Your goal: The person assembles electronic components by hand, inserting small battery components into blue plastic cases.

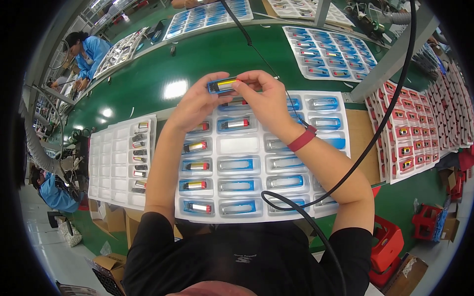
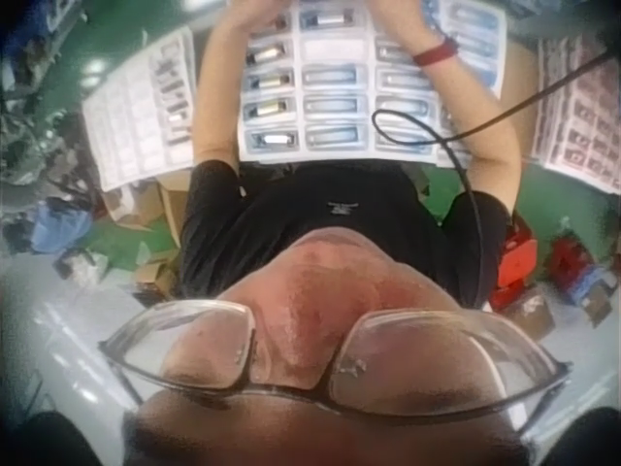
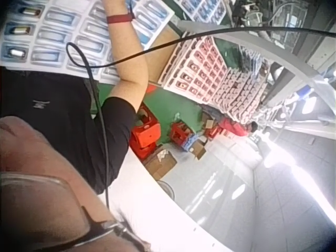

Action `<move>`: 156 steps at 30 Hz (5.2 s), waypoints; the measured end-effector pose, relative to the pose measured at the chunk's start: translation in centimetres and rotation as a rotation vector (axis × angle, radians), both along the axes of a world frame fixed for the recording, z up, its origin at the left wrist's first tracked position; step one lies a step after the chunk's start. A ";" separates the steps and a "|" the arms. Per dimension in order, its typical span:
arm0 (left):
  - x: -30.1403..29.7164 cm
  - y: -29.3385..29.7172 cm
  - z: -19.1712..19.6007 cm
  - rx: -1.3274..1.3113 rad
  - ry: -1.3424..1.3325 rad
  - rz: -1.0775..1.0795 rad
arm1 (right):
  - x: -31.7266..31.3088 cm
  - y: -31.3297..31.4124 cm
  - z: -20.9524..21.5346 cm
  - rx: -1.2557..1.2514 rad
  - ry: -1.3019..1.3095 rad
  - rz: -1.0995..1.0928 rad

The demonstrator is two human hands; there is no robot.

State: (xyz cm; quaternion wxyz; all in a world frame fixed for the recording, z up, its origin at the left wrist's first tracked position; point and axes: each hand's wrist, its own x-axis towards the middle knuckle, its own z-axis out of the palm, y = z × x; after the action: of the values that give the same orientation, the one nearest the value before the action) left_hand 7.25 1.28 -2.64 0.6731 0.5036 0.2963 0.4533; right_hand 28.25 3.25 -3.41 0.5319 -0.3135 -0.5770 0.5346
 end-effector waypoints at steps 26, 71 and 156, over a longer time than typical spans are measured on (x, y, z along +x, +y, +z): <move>-0.9 -0.8 0.8 0.475 0.479 0.169 | -0.1 0.2 -0.2 0.578 -0.482 -0.031; -2.3 -1.5 2.4 0.313 0.227 -0.024 | 0.6 -0.2 -0.7 0.201 -0.115 0.288; -41.6 -1.1 -9.1 -0.257 1.918 1.033 | -0.8 -1.1 -0.2 0.745 -0.866 0.168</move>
State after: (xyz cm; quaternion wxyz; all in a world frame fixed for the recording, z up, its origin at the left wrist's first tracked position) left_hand -34.33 0.22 -11.74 -0.0604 0.3882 0.9172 0.0663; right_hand 27.46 2.19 -3.58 0.2774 -0.2482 -0.9145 0.1586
